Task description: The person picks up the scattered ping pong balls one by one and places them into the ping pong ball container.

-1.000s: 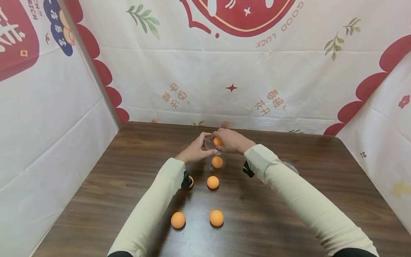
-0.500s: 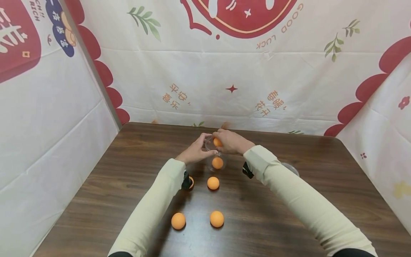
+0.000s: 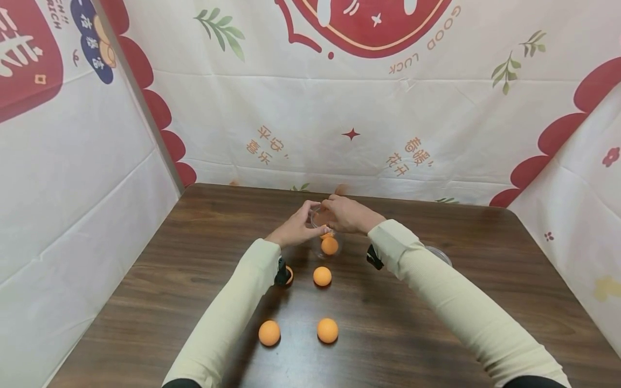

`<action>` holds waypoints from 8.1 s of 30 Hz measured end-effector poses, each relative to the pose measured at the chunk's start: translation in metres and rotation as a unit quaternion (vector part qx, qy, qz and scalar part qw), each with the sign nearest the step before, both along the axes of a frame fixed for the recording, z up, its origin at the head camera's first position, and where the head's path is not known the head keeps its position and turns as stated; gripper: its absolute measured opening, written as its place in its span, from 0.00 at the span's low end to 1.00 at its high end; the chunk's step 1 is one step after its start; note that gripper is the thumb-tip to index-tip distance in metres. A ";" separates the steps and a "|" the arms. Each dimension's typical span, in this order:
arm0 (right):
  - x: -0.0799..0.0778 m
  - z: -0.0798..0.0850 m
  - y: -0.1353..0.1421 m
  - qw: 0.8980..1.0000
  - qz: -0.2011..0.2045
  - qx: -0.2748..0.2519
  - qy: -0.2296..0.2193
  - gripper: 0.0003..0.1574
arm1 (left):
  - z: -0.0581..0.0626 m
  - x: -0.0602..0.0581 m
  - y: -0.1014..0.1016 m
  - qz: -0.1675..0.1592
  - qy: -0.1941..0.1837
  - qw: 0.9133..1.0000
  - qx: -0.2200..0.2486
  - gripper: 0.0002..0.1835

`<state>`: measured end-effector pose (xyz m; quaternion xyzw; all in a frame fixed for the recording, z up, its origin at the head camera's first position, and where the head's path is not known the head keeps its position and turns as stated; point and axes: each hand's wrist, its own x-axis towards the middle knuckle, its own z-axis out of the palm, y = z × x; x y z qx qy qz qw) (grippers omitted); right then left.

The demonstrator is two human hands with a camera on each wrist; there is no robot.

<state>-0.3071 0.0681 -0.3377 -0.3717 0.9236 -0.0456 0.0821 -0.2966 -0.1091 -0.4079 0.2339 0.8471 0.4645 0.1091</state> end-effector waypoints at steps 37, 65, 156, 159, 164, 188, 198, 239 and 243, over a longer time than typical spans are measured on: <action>0.039 0.026 0.042 0.991 0.047 -0.098 0.073 0.22 | 0.002 0.004 0.001 0.026 -0.016 0.999 -0.012 0.37; 0.146 -0.032 0.029 0.986 0.151 -0.066 -0.007 0.24 | 0.001 0.002 0.002 0.020 -0.021 1.000 0.004 0.39; 0.044 0.034 0.020 0.994 0.063 -0.084 0.011 0.23 | -0.003 -0.001 0.003 0.014 -0.026 0.999 0.014 0.38; 0.035 0.035 0.016 0.995 0.048 -0.082 0.014 0.21 | -0.005 -0.002 0.003 0.010 -0.026 0.999 0.016 0.37; 0.021 0.035 0.011 0.997 0.037 -0.072 0.019 0.18 | -0.001 0.000 0.003 0.013 -0.025 0.999 0.022 0.36; -0.007 -0.002 0.008 0.997 0.003 -0.076 -0.020 0.23 | -0.001 0.004 0.004 0.020 -0.034 0.999 0.035 0.36; -0.005 0.000 0.008 0.997 0.013 -0.070 -0.022 0.22 | -0.003 0.003 0.003 0.029 -0.027 0.999 0.025 0.36; -0.006 -0.005 0.065 0.985 -0.034 -0.129 -0.108 0.61 | 0.000 0.007 0.007 0.040 -0.011 0.999 0.007 0.36; -0.006 -0.017 0.067 0.981 -0.042 -0.153 -0.112 0.65 | -0.001 0.007 0.007 0.041 -0.014 0.999 0.010 0.36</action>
